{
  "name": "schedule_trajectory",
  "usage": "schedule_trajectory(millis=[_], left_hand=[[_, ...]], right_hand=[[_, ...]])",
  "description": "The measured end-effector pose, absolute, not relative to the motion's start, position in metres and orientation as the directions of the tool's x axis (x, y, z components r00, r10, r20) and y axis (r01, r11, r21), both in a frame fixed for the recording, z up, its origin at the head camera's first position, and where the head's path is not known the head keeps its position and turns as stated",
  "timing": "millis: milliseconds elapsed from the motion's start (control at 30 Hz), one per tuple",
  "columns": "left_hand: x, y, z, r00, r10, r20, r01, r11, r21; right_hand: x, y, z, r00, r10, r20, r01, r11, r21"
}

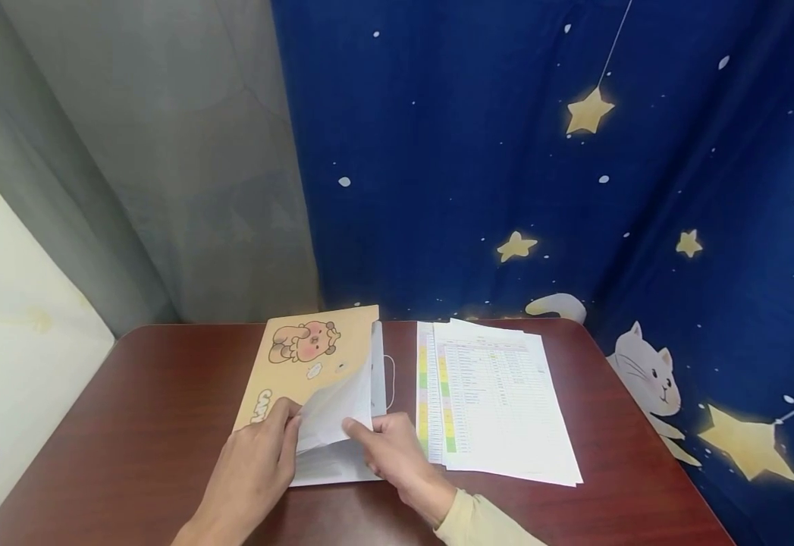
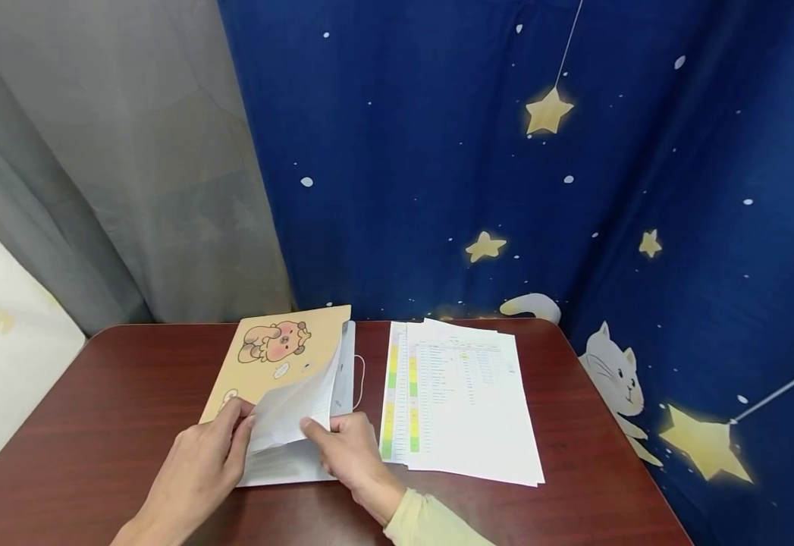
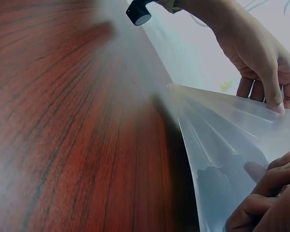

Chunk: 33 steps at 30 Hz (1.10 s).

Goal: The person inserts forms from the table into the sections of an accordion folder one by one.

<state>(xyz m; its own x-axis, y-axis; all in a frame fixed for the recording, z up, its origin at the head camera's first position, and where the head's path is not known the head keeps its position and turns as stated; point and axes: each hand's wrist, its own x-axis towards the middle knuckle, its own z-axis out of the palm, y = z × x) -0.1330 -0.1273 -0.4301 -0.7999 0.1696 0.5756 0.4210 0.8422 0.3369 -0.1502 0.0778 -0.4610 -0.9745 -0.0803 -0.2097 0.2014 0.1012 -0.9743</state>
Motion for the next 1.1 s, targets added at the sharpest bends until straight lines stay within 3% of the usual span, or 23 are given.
schedule_trajectory(millis=[400, 1100], left_hand=[[-0.133, -0.127, -0.431, -0.807, 0.175, 0.564, 0.419, 0.842, 0.339], [-0.133, -0.127, -0.427, -0.809, 0.175, 0.562, 0.419, 0.842, 0.341]], right_hand=[[-0.151, 0.072, -0.463, -0.981, -0.077, -0.179, 0.157, 0.233, -0.96], [-0.15, 0.082, -0.463, -0.987, -0.095, -0.133, 0.108, 0.234, -0.966]])
